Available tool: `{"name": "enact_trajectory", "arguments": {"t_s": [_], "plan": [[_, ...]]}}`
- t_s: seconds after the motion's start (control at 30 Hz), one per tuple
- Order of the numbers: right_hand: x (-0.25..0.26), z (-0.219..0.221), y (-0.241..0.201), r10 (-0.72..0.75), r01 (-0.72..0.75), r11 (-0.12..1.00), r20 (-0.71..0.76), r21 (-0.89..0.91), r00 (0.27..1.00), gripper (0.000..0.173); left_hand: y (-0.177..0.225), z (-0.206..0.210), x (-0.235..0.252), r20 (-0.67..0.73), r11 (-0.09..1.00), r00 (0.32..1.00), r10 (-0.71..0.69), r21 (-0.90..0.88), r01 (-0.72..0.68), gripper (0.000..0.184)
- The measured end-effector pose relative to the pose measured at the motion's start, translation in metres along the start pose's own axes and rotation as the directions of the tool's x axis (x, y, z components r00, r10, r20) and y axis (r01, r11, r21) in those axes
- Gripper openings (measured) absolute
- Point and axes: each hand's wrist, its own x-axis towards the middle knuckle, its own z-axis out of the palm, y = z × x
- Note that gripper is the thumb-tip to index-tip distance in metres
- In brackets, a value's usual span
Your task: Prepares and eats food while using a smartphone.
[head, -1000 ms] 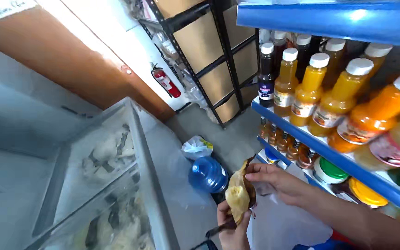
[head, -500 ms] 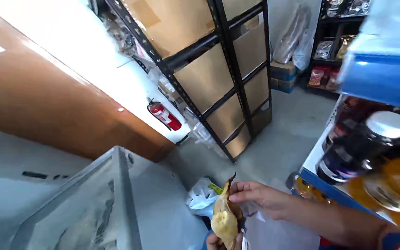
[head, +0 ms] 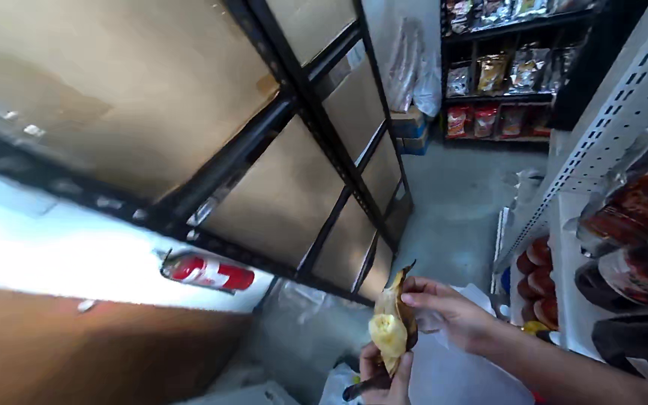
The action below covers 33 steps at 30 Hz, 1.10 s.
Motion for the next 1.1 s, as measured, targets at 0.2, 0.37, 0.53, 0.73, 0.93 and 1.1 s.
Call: {"name": "enact_trajectory", "arguments": {"t_s": [0.2,0.37,0.53,0.73,0.93,1.1], "plan": [[0.069,-0.004,-0.03,-0.139,0.132,0.989,-0.131,-0.061,0.982,0.008,0.002,-0.003,0.109,0.245,0.997,0.967,-0.075,-0.001,0.078,0.04],[0.11,-0.021,-0.053,-0.202,0.197,0.979,-0.305,-0.047,0.931,0.005,-0.018,0.017,0.187,0.388,0.981,0.904,-0.179,-0.006,0.196,0.039],[0.151,-0.065,-0.091,-0.266,0.248,0.964,-0.435,-0.098,0.86,0.006,-0.051,0.075,0.249,0.471,0.964,0.847,-0.245,0.022,0.267,0.038],[0.211,-0.152,-0.154,-0.339,0.333,0.937,-0.501,-0.105,0.796,0.004,-0.099,0.177,0.335,0.595,0.961,0.776,-0.211,-0.021,0.277,0.041],[0.268,-0.246,-0.243,-0.388,0.4,0.911,-0.537,-0.102,0.749,0.006,-0.148,0.3,0.421,0.698,0.969,0.698,-0.16,-0.022,0.244,0.039],[0.315,-0.294,-0.324,-0.329,0.393,0.918,-0.656,-0.053,0.68,0.015,-0.176,0.385,0.493,0.767,0.95,0.612,-0.194,-0.009,0.312,0.037]]}}
